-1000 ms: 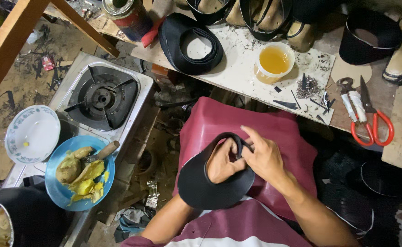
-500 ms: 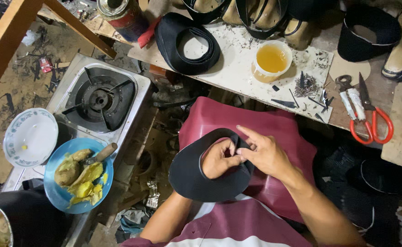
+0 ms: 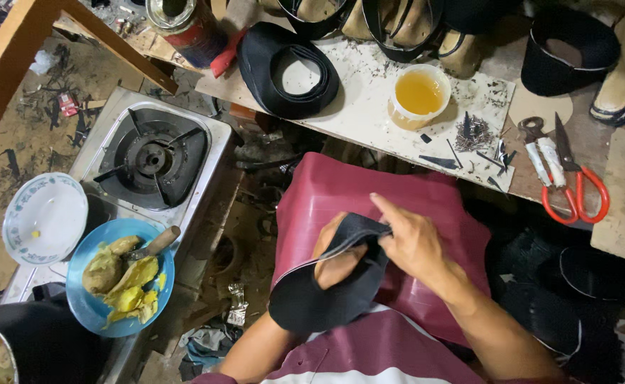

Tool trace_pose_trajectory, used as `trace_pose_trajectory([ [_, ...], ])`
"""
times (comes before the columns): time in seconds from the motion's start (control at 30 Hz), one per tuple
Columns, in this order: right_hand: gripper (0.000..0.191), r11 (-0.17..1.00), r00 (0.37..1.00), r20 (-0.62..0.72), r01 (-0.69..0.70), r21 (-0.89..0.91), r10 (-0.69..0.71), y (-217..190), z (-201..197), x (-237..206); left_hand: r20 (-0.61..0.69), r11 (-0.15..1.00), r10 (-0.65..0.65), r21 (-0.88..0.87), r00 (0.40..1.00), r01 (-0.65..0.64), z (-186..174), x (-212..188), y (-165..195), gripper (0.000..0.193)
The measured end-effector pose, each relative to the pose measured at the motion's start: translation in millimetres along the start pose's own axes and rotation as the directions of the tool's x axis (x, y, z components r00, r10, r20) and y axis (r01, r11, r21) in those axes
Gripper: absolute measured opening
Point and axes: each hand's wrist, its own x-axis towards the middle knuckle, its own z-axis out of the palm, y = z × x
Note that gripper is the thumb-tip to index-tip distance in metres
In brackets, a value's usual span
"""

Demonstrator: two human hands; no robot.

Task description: The person hand-sews a black shoe upper using a needle and white thread. They repeatedly insert the needle through the edge, pull the thread, and adjust the piece while working at a cluttered workbench.

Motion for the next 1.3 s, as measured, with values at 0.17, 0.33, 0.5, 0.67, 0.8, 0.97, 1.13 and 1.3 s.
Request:
trace_pose_trajectory([
  [0.17,0.065,0.98,0.968,0.196,-0.177,0.096,0.156,-4,-11,14,0.009,0.89,-0.264,-0.384,0.964,0.247,6,-9,-22,0.027],
  [0.33,0.052,0.961,0.935,0.322,-0.215,0.174,0.151,-4,-32,36,-0.102,0.85,-0.295,-0.483,0.95,0.212,18,-13,-55,0.045],
  [0.5,0.05,0.964,0.987,-0.121,0.076,-0.256,-0.11,28,-70,90,-0.014,0.612,-0.361,-0.758,0.932,0.226,16,-5,-78,0.049],
  [0.67,0.062,0.869,0.967,-0.146,0.116,-0.481,-0.21,44,-86,148,0.075,0.519,-0.329,-0.819,0.941,0.247,14,-3,-70,0.052],
  [0.8,0.064,0.854,0.982,-0.034,0.146,-0.5,-0.187,51,-90,161,0.04,0.62,-0.27,-0.757,0.962,0.206,-1,-4,-69,0.053],
  [0.97,0.036,0.923,0.965,-0.118,0.182,-0.339,-0.234,66,-91,151,0.078,0.523,-0.296,-0.821,0.952,0.23,-17,0,-78,0.059],
  [1.13,0.022,0.986,0.985,0.053,0.166,0.011,-0.166,40,-94,115,0.21,0.353,-0.36,-0.871,0.909,0.341,-25,16,-80,0.061],
  [1.3,0.039,0.903,0.863,0.306,0.43,-0.023,-0.403,-12,-69,65,0.242,0.42,-0.27,-0.841,0.932,0.341,-25,31,-77,0.059],
])
